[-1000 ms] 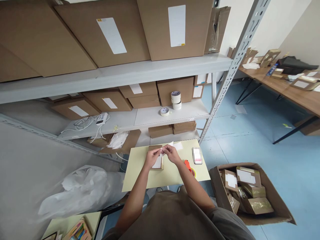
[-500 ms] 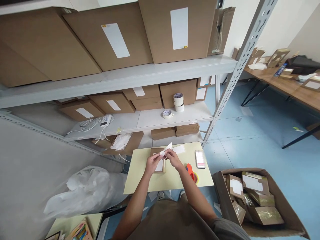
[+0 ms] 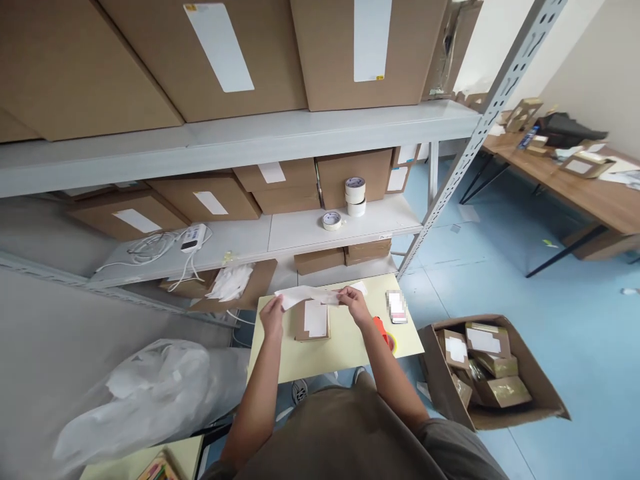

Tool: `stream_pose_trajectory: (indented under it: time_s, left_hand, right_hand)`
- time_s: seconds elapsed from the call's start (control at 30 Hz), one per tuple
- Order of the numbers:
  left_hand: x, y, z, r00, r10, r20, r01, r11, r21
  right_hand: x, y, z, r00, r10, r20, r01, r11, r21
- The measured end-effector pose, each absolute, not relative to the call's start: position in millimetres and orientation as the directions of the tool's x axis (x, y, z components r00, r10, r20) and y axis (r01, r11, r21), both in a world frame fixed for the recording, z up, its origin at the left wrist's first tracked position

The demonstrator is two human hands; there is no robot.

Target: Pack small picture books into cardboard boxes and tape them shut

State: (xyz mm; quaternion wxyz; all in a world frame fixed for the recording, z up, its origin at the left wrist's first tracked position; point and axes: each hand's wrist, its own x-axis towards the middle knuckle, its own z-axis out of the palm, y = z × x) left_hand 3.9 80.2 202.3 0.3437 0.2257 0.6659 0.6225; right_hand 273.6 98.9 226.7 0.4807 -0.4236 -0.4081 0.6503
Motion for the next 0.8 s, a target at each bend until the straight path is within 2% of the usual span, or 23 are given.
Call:
stream_pose_trajectory:
  time_s: [0.1, 0.17, 0.23, 0.33, 0.47, 0.63, 0.8]
  left_hand:
    - [-30.9, 84.0, 190.6, -0.770, 0.622, -0.140, -0.079, 0.126, 0.989]
    - [-46.2, 83.0, 187.4, -0.763, 0.637, -0.111, -0.051, 0.112, 0.992]
    - [-59.7, 80.5, 187.1, -0.728, 0.681, -0.085, -0.039, 0.083, 0.996]
    - [-88.0, 75.1, 187.6, -0.701, 0.711, -0.053, -0.037, 0.039, 0.999]
    - [-149.5, 59.0, 184.8, -0.738, 0.673, -0.053, -0.056, 0.017, 0.998]
    - [-235.6, 18.4, 180.5, -0.790, 0.611, -0.055, 0.002, 0.091, 0.996]
    - [-292.4, -20.4, 178.5, -0.842, 0.536, -0.062, 0.016, 0.139, 0.990]
  right_hand:
    - [263.1, 99.9, 223.3, 0.053, 0.982, -0.183, -0.294, -0.159, -0.942]
    - [243.9, 100.3, 219.6, 0.146, 0.966, -0.215, -0.317, -0.160, -0.935]
    - [215.7, 101.6, 214.2, 0.169, 0.954, -0.249, -0.343, -0.180, -0.922]
    - [161.3, 106.3, 202.2, 0.120, 0.952, -0.283, -0.338, -0.229, -0.913]
    - [72.3, 115.4, 178.6, -0.013, 0.940, -0.340, -0.309, -0.327, -0.893]
    - [-51.5, 128.1, 148.6, -0.177, 0.883, -0.435, -0.255, -0.468, -0.846]
    - [-149.5, 156.6, 135.7, -0.180, 0.884, -0.431, -0.222, -0.463, -0.858]
